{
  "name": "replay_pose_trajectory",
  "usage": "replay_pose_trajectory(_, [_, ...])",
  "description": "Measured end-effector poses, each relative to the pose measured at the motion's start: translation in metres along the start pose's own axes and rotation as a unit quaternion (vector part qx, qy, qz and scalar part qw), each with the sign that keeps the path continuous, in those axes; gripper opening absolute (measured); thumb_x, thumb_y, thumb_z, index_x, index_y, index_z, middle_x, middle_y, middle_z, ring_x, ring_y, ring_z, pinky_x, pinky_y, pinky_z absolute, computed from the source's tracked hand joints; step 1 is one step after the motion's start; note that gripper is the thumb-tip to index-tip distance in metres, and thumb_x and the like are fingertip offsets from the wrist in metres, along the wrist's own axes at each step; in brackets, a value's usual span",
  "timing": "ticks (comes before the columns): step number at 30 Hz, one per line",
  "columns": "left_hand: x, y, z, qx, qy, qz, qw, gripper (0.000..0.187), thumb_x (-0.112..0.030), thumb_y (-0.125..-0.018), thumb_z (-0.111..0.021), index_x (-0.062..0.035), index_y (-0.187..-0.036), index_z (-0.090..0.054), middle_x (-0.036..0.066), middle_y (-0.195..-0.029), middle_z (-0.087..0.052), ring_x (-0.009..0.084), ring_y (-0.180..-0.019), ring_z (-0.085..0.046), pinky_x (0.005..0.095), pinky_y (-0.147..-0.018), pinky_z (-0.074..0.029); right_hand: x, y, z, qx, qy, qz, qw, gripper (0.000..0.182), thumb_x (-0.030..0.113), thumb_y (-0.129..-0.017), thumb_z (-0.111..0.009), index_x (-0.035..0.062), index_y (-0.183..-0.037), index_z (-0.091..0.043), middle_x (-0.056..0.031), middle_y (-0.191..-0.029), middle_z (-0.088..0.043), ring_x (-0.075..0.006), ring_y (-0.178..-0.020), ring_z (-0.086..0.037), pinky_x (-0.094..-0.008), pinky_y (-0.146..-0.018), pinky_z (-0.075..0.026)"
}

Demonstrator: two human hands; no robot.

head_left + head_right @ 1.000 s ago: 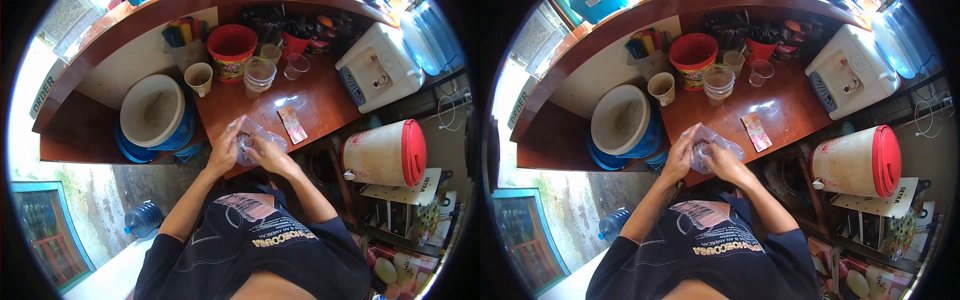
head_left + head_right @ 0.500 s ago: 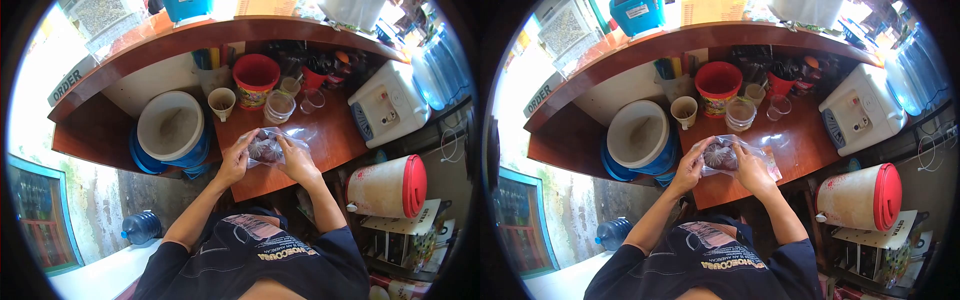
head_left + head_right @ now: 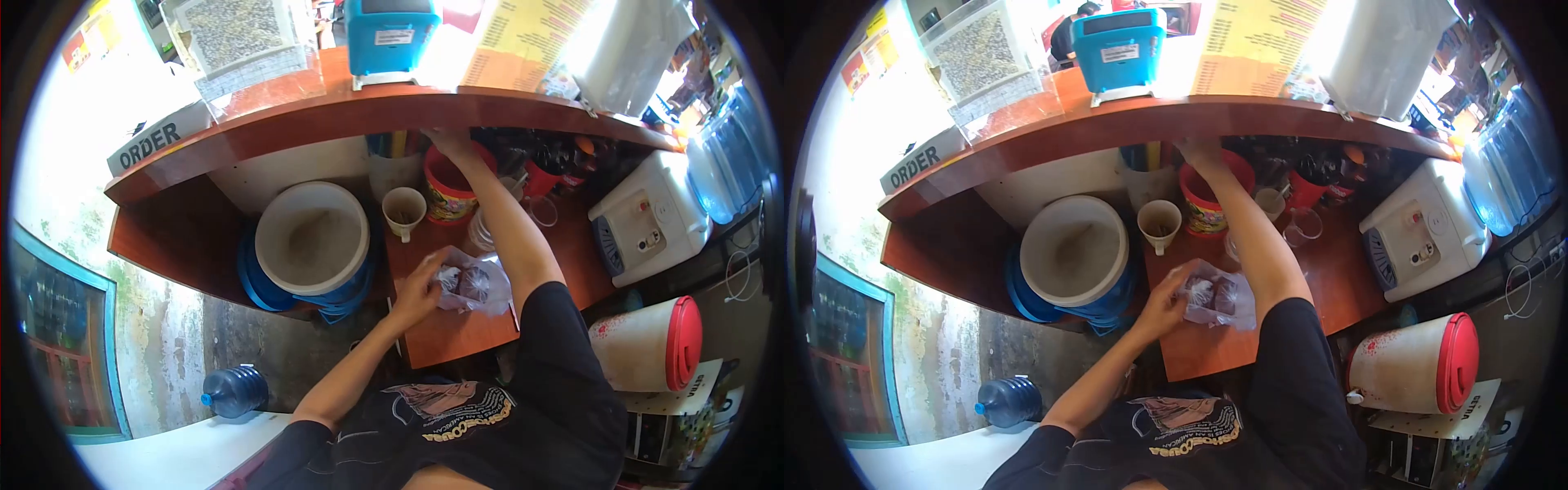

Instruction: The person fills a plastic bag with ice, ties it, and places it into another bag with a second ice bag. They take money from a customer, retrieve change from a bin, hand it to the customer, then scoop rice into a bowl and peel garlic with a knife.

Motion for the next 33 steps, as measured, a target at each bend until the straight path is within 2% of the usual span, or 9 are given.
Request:
replay_pose_trajectory(10, [-0.003, 0.007, 0.008, 0.030, 0.055, 0.025, 0.998, 0.068, 0.012, -0.072, -0.042, -0.0062, -0.138, -0.036, 0.018, -0.137, -0.040, 0.0296, -0.130, -0.038, 0.0323, -0.104, -0.030, -0.006, 0.005, -0.005, -0.082, 0.079, 0.007, 0.993, 0.042, 0.031, -0.076, -0.071, 0.0064, -0.108, -0.059, -0.0123, -0.099, -0.062, -0.0306, -0.093, -0.059, -0.0415, -0.081, -0.046])
replay_pose_trajectory(14, [-0.003, 0.005, 0.007, 0.025, 0.035, 0.012, 0.999, 0.068, 0.012, -0.072, -0.041, -0.0046, -0.138, -0.036, 0.018, -0.137, -0.040, 0.0290, -0.130, -0.037, 0.0323, -0.106, -0.027, 0.032, 0.010, 0.033, -0.005, -0.055, -0.106, 0.993, 0.024, 0.023, -0.078, -0.069, 0.0052, -0.093, -0.065, -0.0136, -0.090, -0.065, -0.0314, -0.086, -0.060, -0.0387, -0.076, -0.047])
replay_pose_trajectory(16, [-0.001, 0.005, 0.008, 0.022, 0.035, 0.008, 0.999, 0.068, 0.011, -0.072, -0.041, -0.0040, -0.138, -0.036, 0.019, -0.137, -0.040, 0.0290, -0.131, -0.036, 0.0320, -0.107, -0.025, 0.083, 0.009, 0.076, 0.030, -0.122, -0.051, 0.991, 0.016, 0.014, -0.078, -0.068, 0.0063, -0.093, -0.066, -0.0120, -0.089, -0.066, -0.0287, -0.081, -0.062, -0.0349, -0.072, -0.049])
replay_pose_trajectory(20, [-0.012, 0.008, 0.008, 0.031, 0.011, 0.018, 0.999, 0.068, 0.011, -0.073, -0.042, -0.0042, -0.139, -0.035, 0.018, -0.137, -0.040, 0.0286, -0.132, -0.033, 0.0321, -0.109, -0.022, 0.176, 0.021, 0.200, -0.043, -0.045, 0.066, 0.996, 0.019, 0.003, -0.075, -0.069, 0.0030, -0.094, -0.066, -0.0108, -0.089, -0.067, -0.0256, -0.080, -0.064, -0.0317, -0.071, -0.051])
replay_pose_trajectory(22, [-0.013, 0.009, 0.007, 0.022, 0.065, 0.067, 0.995, 0.068, 0.011, -0.073, -0.042, -0.0044, -0.139, -0.035, 0.018, -0.138, -0.039, 0.0282, -0.132, -0.033, 0.0329, -0.109, -0.022, 0.213, 0.048, 0.265, -0.087, -0.059, -0.054, 0.993, 0.014, 0.000, -0.080, -0.064, -0.0012, -0.094, -0.063, -0.0117, -0.092, -0.067, -0.0223, -0.082, -0.064, -0.0303, -0.074, -0.051])
replay_pose_trajectory(24, [-0.012, 0.007, 0.006, 0.018, 0.055, 0.062, 0.996, 0.067, 0.010, -0.073, -0.043, -0.0045, -0.138, -0.035, 0.018, -0.137, -0.040, 0.0279, -0.131, -0.035, 0.0332, -0.109, -0.023, 0.229, 0.076, 0.305, -0.185, -0.224, -0.171, 0.941, 0.012, -0.002, -0.081, -0.062, -0.0027, -0.093, -0.063, -0.0128, -0.090, -0.067, -0.0225, -0.081, -0.064, -0.0299, -0.073, -0.050])
replay_pose_trajectory(25, [-0.012, 0.006, 0.006, 0.014, 0.048, 0.058, 0.997, 0.067, 0.010, -0.073, -0.043, -0.0044, -0.138, -0.036, 0.018, -0.137, -0.041, 0.0280, -0.130, -0.036, 0.0331, -0.108, -0.024, 0.229, 0.083, 0.312, -0.187, -0.223, -0.171, 0.941, 0.012, -0.002, -0.081, -0.062, -0.0027, -0.093, -0.063, -0.0128, -0.090, -0.067, -0.0225, -0.081, -0.064, -0.0299, -0.073, -0.050])
replay_pose_trajectory(27, [-0.014, 0.005, 0.004, 0.010, 0.030, 0.053, 0.998, 0.065, 0.010, -0.074, -0.043, -0.0042, -0.138, -0.037, 0.017, -0.137, -0.041, 0.0284, -0.130, -0.037, 0.0328, -0.107, -0.025, 0.225, 0.103, 0.316, -0.060, -0.069, -0.205, 0.974, 0.013, -0.001, -0.081, -0.063, -0.0022, -0.094, -0.062, -0.0118, -0.088, -0.067, -0.0211, -0.080, -0.064, -0.0291, -0.071, -0.050])
replay_pose_trajectory(33, [-0.016, -0.002, -0.004, 0.016, 0.013, 0.057, 0.998, 0.065, 0.009, -0.075, -0.045, -0.0053, -0.138, -0.037, 0.019, -0.140, -0.039, 0.0278, -0.133, -0.033, 0.0322, -0.108, -0.023, 0.180, 0.156, 0.241, 0.084, -0.093, -0.137, 0.983, 0.029, 0.001, -0.077, -0.064, 0.0019, -0.106, -0.061, -0.0131, -0.097, -0.065, -0.0282, -0.086, -0.062, -0.0339, -0.074, -0.050])
Point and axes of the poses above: each hand's wrist, its own y-axis away from the middle knuckle, its own z-axis out of the back of the hand, x = y × z, the point moved 2 cm from there along -y, towards the middle knuckle
